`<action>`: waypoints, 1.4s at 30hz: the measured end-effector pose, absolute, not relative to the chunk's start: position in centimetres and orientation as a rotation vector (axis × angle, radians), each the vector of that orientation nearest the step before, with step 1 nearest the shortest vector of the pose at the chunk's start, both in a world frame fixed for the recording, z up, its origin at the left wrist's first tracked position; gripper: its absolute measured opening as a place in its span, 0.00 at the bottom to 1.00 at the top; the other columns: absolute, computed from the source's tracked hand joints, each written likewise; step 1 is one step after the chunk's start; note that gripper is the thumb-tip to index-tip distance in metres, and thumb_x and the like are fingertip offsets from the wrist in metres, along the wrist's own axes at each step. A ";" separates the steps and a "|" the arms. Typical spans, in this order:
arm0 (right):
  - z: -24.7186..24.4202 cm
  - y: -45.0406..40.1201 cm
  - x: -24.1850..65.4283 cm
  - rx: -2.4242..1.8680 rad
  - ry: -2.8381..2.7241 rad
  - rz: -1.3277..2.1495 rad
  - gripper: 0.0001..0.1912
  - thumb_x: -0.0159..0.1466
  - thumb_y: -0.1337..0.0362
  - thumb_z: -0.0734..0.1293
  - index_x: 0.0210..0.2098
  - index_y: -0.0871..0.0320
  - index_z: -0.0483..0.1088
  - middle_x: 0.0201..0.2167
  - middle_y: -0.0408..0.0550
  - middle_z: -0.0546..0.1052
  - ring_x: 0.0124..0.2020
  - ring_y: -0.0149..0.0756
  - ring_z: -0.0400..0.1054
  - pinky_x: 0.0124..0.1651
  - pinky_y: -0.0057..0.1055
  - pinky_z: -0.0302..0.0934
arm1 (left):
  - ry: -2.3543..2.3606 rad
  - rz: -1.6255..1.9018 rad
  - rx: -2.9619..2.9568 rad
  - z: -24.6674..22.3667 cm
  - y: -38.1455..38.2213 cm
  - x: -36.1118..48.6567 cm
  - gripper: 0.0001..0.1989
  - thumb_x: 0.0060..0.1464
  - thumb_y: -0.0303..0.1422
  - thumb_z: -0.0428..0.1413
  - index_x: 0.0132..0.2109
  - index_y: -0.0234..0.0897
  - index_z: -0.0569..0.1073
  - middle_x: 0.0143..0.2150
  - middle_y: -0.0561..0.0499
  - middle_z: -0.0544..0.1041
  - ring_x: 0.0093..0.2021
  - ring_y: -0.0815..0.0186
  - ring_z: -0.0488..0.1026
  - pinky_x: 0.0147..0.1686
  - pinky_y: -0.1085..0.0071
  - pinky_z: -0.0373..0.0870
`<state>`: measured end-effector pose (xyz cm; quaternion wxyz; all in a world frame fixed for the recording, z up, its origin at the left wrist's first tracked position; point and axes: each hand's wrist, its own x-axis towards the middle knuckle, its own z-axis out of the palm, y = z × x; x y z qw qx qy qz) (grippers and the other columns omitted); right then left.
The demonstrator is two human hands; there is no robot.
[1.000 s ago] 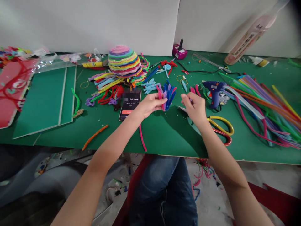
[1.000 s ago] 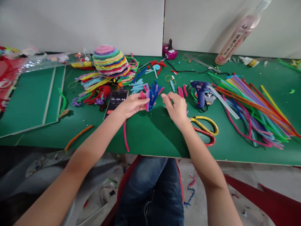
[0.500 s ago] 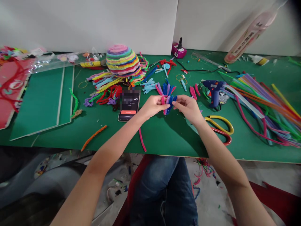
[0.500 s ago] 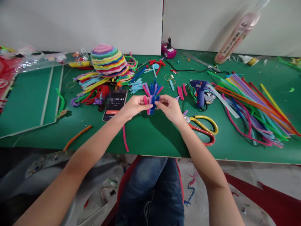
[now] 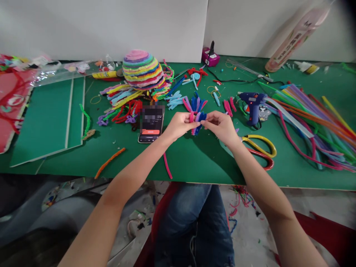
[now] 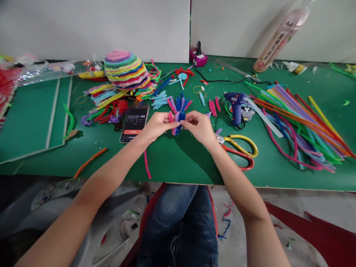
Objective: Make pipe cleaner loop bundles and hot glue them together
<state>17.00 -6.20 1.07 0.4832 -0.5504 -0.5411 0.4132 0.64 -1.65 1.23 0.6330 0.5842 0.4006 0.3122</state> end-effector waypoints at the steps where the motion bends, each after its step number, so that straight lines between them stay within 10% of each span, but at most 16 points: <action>1: 1.0 -6.2 17.0 -1.346 -1.329 0.997 0.17 0.49 0.53 0.75 0.27 0.56 0.67 0.23 0.41 0.74 0.24 0.30 0.69 0.30 0.32 0.65 | 0.918 0.709 1.333 1.2 -1.6 0.7 0.07 0.43 0.29 0.65 0.29 0.31 0.74 0.25 0.52 0.75 0.26 0.71 0.71 0.30 0.73 0.66; 30: 1.4 -6.2 17.3 -1.363 -1.304 0.983 0.14 0.56 0.51 0.69 0.30 0.56 0.69 0.24 0.43 0.75 0.25 0.32 0.71 0.24 0.29 0.61 | 0.860 0.748 1.299 1.1 -1.6 0.8 0.16 0.40 0.32 0.67 0.37 0.31 0.74 0.29 0.51 0.78 0.31 0.67 0.76 0.34 0.70 0.72; 42: 5.7 -8.5 28.5 -2.369 -1.705 0.536 0.31 0.51 0.36 0.67 0.12 0.55 0.61 0.11 0.42 0.60 0.14 0.25 0.51 0.22 0.36 0.47 | 0.823 0.889 1.065 0.0 0.1 0.3 0.18 0.38 0.31 0.68 0.39 0.32 0.74 0.39 0.47 0.80 0.41 0.63 0.78 0.46 0.65 0.72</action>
